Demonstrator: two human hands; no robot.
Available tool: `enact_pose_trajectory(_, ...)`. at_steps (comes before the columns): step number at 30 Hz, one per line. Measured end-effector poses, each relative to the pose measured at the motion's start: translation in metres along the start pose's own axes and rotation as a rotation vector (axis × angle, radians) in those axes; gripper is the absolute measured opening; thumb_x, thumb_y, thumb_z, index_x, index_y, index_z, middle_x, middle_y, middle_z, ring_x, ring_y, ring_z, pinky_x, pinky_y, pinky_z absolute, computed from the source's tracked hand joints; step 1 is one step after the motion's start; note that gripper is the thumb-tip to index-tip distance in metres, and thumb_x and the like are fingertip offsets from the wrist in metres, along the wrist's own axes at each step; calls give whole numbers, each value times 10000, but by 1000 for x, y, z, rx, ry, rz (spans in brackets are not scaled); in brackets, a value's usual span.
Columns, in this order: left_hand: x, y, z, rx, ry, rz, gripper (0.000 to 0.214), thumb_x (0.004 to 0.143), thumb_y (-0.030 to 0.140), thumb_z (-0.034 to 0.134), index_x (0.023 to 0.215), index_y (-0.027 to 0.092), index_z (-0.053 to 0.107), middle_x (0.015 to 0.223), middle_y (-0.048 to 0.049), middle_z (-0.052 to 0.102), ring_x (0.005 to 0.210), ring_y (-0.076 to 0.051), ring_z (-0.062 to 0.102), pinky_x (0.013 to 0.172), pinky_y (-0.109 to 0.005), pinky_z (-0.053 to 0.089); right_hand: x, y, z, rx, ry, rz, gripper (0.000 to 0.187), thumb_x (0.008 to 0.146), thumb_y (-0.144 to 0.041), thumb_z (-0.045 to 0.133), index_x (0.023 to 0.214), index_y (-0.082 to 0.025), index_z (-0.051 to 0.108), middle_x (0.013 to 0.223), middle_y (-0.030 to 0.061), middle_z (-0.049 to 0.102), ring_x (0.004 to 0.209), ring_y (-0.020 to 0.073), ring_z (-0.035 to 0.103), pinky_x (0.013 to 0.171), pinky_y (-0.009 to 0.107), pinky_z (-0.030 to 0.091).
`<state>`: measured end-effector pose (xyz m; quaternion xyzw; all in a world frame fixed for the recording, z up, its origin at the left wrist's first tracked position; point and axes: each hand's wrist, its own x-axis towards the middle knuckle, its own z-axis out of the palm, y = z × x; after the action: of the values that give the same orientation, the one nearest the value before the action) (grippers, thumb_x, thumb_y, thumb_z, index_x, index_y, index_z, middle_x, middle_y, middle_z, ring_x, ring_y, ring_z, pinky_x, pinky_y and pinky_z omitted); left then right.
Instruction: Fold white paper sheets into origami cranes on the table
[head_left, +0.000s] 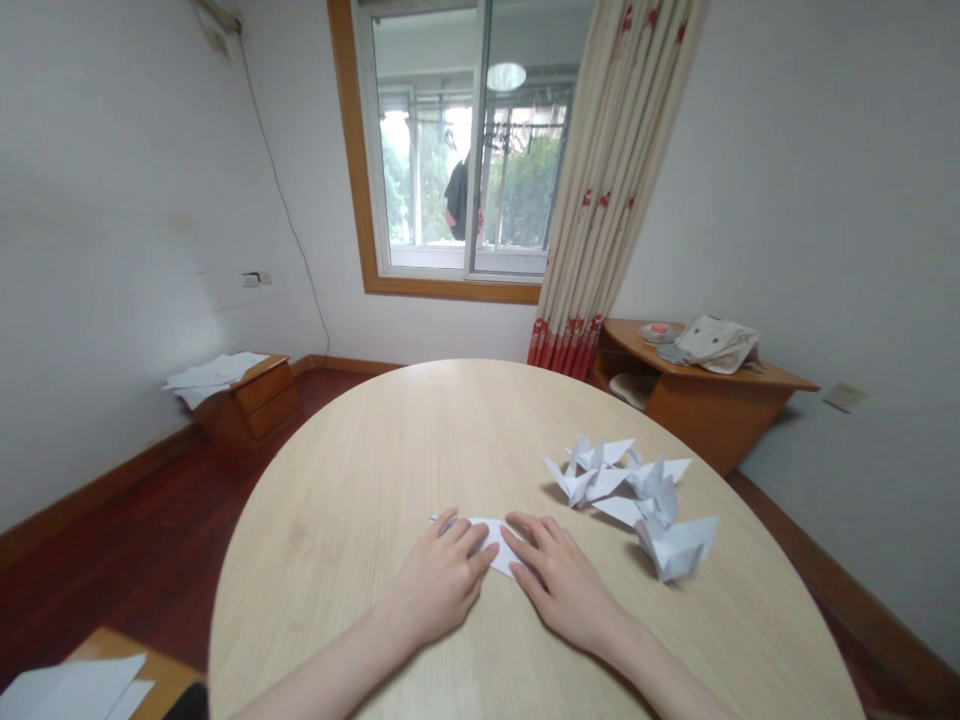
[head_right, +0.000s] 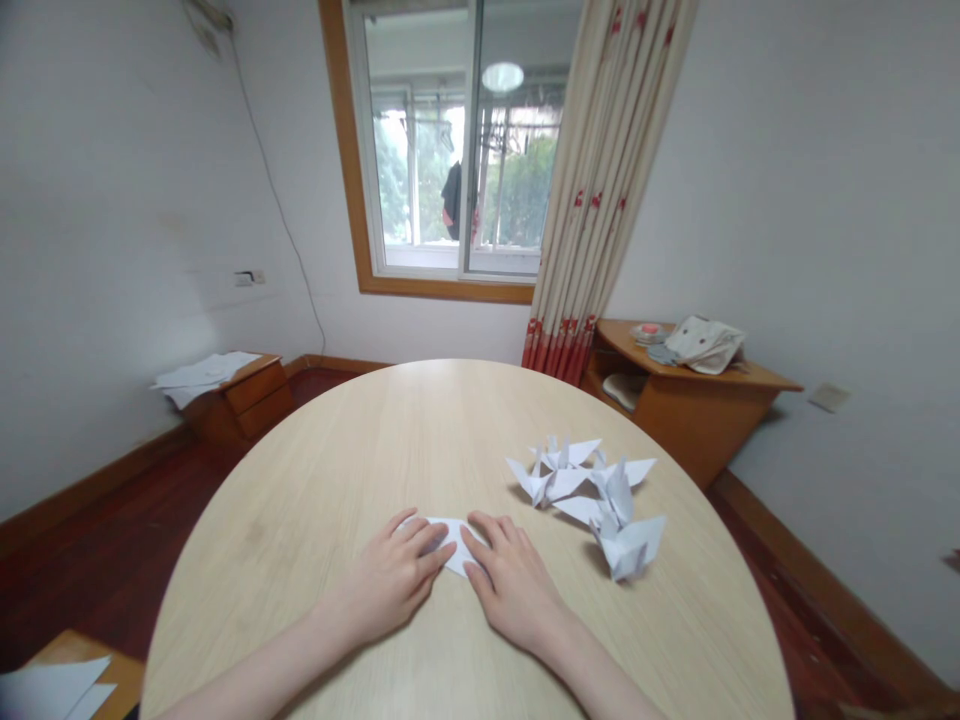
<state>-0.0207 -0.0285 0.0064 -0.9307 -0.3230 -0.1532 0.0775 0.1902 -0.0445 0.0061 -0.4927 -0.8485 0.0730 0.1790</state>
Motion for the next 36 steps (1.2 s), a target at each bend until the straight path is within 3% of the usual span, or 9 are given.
enact_pose_trajectory(4,-1,-1,-5,19,-9,-33,333,885,269,550,1215,242,581,1281,-75,568,1143,-273,502,1077,-507,286,0,-3,-4,22,-14,-9,355,914,-246,510,1256,-203,594,1353,123,537,1198,295,476,993,508,417)
enact_pose_trajectory(10,0,3,-12,-18,8,-111,314,840,293,575,1133,209,651,1278,-77,584,1162,-276,489,1124,-495,217,0,-7,-7,93,-34,-45,317,945,-266,470,1200,-198,645,1369,98,551,1251,281,460,1033,498,387)
enact_pose_trajectory(14,2,4,-10,-25,46,-138,256,868,309,550,1053,202,690,1218,-71,623,1135,-271,506,1114,-493,236,0,-6,-7,130,-40,-66,320,956,-273,458,1190,-210,667,1344,91,582,1267,276,474,1044,504,382)
enact_pose_trajectory(21,1,1,-1,-9,103,-147,321,893,484,560,986,217,712,1154,-68,648,1094,-275,523,1066,-509,289,0,-4,-8,179,-83,-120,315,936,-241,488,1191,-208,671,1320,90,600,1297,270,467,1051,488,392)
enact_pose_trajectory(27,2,-1,0,-18,112,-146,302,884,493,580,945,230,716,1126,-41,663,1055,-260,542,1053,-498,309,1,-5,-12,193,-90,-120,312,934,-221,492,1191,-227,670,1273,82,635,1255,260,516,1044,486,398)
enact_pose_trajectory(36,1,-4,-2,-48,109,-143,238,863,419,640,1035,260,679,1165,-36,642,1050,-253,531,1035,-486,313,-3,0,-9,186,-29,-143,404,851,-84,486,1156,-250,691,1199,73,682,1185,258,578,992,487,450)
